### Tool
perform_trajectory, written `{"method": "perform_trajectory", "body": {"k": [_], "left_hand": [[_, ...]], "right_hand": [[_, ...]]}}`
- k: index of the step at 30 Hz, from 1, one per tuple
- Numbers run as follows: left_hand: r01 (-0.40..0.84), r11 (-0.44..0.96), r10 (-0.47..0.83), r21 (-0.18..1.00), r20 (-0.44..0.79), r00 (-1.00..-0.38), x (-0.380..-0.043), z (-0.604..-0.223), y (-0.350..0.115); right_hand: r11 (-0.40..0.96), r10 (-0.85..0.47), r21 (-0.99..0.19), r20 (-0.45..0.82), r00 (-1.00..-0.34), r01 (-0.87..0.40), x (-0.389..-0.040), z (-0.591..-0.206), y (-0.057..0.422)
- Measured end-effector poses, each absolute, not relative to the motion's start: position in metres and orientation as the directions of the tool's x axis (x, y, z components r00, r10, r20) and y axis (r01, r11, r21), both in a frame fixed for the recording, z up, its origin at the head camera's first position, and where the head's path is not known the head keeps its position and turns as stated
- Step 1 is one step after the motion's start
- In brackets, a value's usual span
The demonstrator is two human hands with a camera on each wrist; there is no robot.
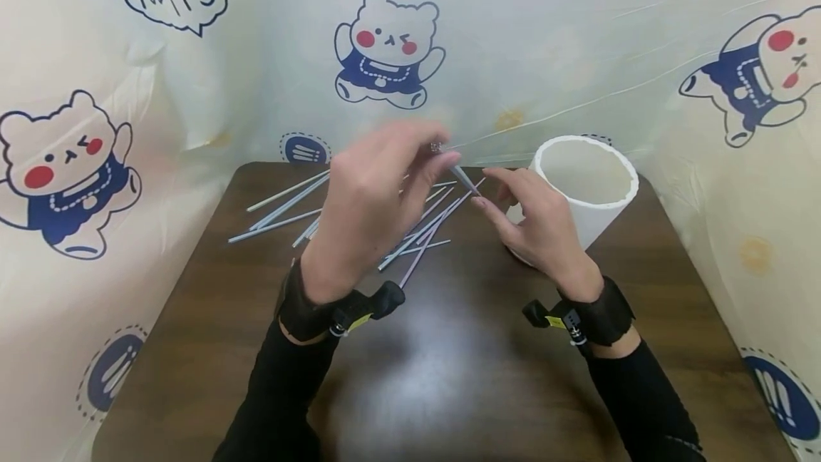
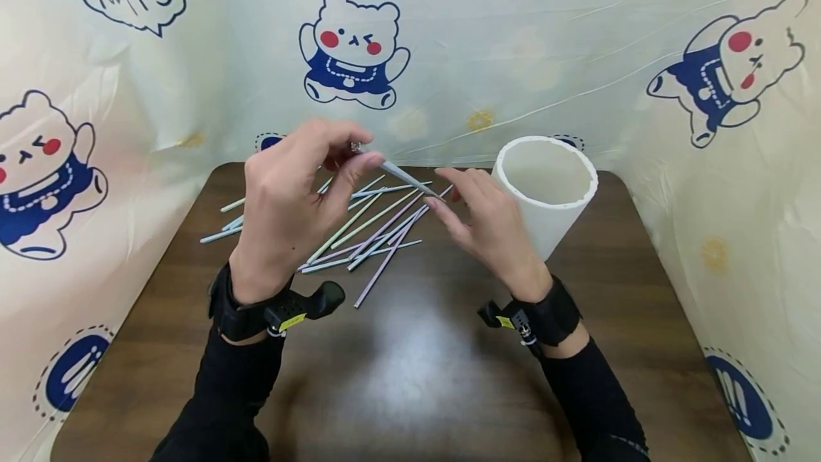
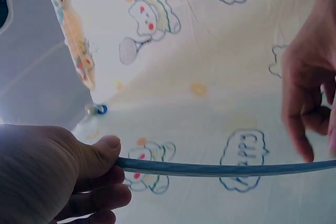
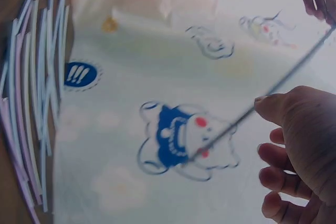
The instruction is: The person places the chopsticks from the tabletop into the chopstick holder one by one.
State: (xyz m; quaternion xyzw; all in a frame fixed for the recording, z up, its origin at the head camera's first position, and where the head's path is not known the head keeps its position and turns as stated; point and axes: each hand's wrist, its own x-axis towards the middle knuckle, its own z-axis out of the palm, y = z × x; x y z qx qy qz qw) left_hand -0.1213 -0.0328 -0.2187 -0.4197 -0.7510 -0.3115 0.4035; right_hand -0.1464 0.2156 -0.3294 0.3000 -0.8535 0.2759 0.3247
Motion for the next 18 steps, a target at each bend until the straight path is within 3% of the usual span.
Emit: {"method": "perform_trajectory", "body": {"k": [8,18], "left_hand": [[0.923,0.363,0.378,0.126,0.886,-0.269,-0.112,-0.219,-0.019],[0.95,0.3,0.426,0.089,0.878,-0.217,-0.113,-0.201,0.012]], "right_hand": [[0.609,-0.365,-0.188,0.796,-0.483,-0.77,-0.133,-0.318,0.215],[0.662,-0.323,-0.141,0.832,-0.45,-0.736,-0.136,-0.292,0.246]]}}
